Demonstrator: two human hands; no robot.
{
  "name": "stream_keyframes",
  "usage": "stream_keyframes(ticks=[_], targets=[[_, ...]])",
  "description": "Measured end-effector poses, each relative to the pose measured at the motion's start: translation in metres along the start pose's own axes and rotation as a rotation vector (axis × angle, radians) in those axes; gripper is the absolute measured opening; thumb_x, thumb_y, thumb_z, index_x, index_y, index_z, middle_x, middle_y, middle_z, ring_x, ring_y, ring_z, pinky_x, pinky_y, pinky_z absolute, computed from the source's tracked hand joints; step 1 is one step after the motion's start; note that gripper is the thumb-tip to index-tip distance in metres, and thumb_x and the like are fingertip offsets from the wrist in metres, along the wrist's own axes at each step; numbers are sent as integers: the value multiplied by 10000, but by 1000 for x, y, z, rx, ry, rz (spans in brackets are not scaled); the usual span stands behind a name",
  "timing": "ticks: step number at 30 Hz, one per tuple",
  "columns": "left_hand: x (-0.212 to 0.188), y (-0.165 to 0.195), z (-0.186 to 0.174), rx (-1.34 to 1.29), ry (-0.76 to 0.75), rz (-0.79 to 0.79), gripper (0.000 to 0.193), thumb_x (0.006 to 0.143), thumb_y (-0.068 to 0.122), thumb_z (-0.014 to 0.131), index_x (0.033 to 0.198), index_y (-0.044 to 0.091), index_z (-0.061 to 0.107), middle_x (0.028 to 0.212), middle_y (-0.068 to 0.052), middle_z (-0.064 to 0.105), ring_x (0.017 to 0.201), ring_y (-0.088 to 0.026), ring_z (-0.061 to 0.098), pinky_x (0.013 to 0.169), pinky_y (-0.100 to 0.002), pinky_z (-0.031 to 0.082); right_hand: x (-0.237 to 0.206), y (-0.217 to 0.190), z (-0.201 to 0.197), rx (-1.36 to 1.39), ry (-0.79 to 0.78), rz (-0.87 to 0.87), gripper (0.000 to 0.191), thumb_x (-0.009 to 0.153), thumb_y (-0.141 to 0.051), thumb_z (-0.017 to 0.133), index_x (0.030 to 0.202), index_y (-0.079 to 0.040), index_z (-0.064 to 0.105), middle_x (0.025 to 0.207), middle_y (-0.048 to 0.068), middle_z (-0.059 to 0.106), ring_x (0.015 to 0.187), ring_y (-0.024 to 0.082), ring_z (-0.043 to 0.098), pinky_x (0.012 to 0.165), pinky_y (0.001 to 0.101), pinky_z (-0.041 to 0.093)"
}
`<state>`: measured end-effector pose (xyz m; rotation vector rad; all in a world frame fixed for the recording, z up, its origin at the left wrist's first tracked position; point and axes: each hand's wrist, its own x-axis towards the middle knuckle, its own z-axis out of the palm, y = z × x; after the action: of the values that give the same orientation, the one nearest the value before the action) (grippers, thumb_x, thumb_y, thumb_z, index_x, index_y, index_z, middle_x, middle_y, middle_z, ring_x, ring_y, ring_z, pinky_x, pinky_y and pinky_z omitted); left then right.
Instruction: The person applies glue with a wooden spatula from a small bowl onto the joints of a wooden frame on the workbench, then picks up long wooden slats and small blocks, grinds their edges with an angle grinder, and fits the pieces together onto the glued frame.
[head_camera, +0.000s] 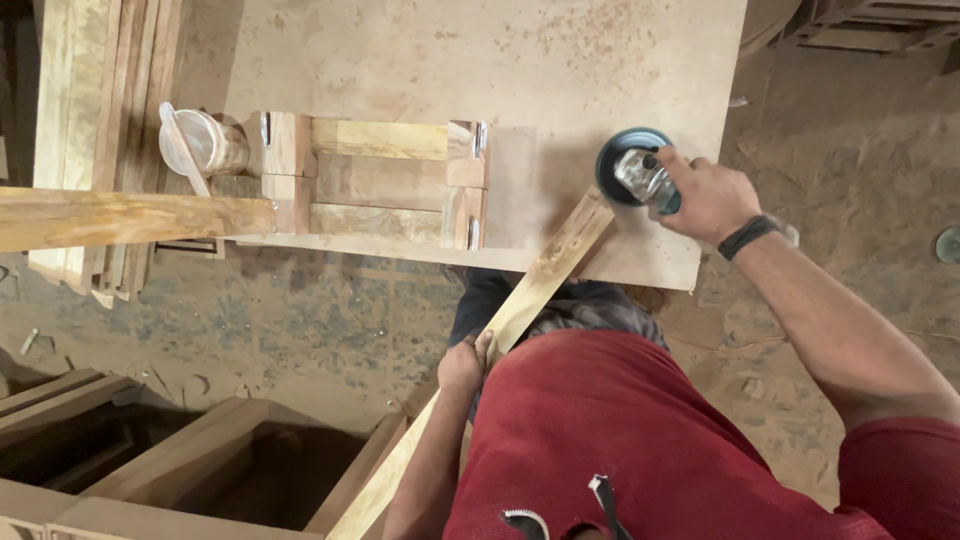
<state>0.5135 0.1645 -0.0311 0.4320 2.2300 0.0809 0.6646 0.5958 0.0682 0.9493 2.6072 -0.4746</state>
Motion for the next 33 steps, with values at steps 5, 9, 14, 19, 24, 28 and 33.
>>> stream_keyframes(ticks=[5, 9, 14, 19, 24, 28, 33], targets=[[1, 0, -1, 4, 1, 4, 695, 961, 723, 357, 1234, 189, 707, 1062, -232, 732, 1058, -434, 681, 900, -540, 538, 3, -8, 7, 21, 60, -105, 916, 690, -352, 796, 1497, -163, 404, 1105, 230, 680, 988, 412, 691, 809, 515, 574], [0, 0, -2, 0, 0, 5, 694, 952, 716, 363, 1233, 185, 711, 1069, -235, 728, 1063, -441, 672, 906, -542, 531, 11, -13, 8, 49, -6, -62, 924, 692, -340, 799, 1506, -187, 391, 1127, 209, 685, 980, 416, 689, 820, 510, 573], [0, 1, -1, 22, -1, 30, 695, 986, 710, 353, 1210, 165, 722, 1081, -230, 735, 1073, -434, 678, 915, -539, 531, 21, -19, 4, 38, -30, -46, 893, 710, -339, 802, 1490, -157, 409, 1110, 230, 686, 996, 412, 692, 816, 510, 576], [1, 0, -2, -17, -7, -2, 669, 944, 703, 370, 1250, 210, 702, 1082, -232, 723, 1062, -437, 671, 905, -533, 530, 6, -12, 6, 33, -8, -54, 898, 730, -385, 803, 1505, -176, 399, 1112, 230, 681, 973, 418, 688, 807, 515, 574], [2, -1, -1, 19, -20, 3, 683, 969, 707, 353, 1207, 180, 716, 1080, -223, 735, 1064, -427, 683, 907, -531, 536, -18, 12, 4, 0, 1, -91, 917, 733, -437, 803, 1514, -173, 403, 1099, 226, 688, 983, 412, 693, 799, 509, 580], [2, 1, -2, 34, 0, 2, 686, 968, 709, 353, 1196, 172, 715, 1072, -231, 731, 1059, -431, 681, 903, -531, 537, -27, 15, 4, -3, 24, -30, 932, 728, -446, 812, 1524, -197, 395, 1103, 217, 686, 972, 415, 693, 811, 507, 578], [-2, 4, -8, 33, -11, 9, 696, 973, 707, 344, 1189, 162, 718, 1081, -225, 732, 1065, -427, 679, 906, -532, 534, -11, -4, 10, -27, -18, -9, 970, 733, -398, 814, 1572, -192, 372, 1115, 218, 681, 953, 408, 697, 811, 493, 585]])
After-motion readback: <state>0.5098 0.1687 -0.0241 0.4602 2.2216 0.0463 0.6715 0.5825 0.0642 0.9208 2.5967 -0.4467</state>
